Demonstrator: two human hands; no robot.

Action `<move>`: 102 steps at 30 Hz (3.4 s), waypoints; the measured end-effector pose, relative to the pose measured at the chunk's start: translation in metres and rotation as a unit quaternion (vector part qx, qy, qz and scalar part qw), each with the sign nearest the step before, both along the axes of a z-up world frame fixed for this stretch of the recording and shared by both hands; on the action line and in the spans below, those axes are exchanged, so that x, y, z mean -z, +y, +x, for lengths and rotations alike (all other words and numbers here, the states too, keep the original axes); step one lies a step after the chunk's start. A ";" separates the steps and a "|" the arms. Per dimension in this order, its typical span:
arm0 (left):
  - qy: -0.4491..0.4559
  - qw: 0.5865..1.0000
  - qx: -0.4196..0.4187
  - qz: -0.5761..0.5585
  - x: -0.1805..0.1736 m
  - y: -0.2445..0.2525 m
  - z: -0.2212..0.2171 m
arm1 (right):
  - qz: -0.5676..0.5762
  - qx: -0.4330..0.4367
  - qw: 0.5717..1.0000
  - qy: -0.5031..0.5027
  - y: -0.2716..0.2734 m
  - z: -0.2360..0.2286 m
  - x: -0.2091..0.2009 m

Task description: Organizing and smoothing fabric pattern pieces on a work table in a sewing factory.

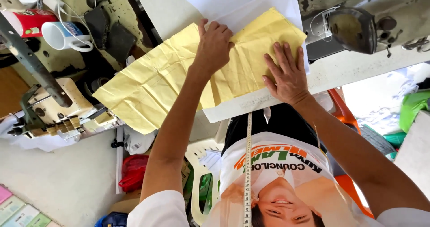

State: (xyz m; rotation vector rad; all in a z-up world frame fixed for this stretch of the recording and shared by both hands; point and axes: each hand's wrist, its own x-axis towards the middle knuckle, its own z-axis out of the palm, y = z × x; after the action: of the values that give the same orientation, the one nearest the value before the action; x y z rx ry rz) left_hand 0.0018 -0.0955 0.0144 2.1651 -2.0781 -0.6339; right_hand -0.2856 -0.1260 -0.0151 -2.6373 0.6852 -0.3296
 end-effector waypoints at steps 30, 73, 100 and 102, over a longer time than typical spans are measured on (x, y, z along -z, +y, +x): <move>-0.223 0.971 -0.010 0.084 -0.050 0.063 0.034 | 0.045 -0.111 0.993 0.016 -0.018 0.069 -0.003; -0.156 0.958 -0.224 0.093 -0.023 0.212 0.113 | -0.125 -0.047 0.991 -0.012 -0.010 0.066 0.016; 0.456 0.840 -0.255 -0.146 -0.096 0.118 0.043 | 0.157 0.301 0.940 -0.016 0.004 -0.055 -0.025; 0.389 0.825 -0.387 0.131 -0.176 0.159 0.056 | 0.158 0.299 0.941 -0.007 0.005 -0.056 -0.023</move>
State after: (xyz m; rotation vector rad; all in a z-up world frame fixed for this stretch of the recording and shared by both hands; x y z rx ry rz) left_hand 0.0579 0.0635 0.1906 2.0598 -0.6541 -1.3923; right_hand -0.3412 -0.1208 0.0081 -2.0733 1.4030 -0.3660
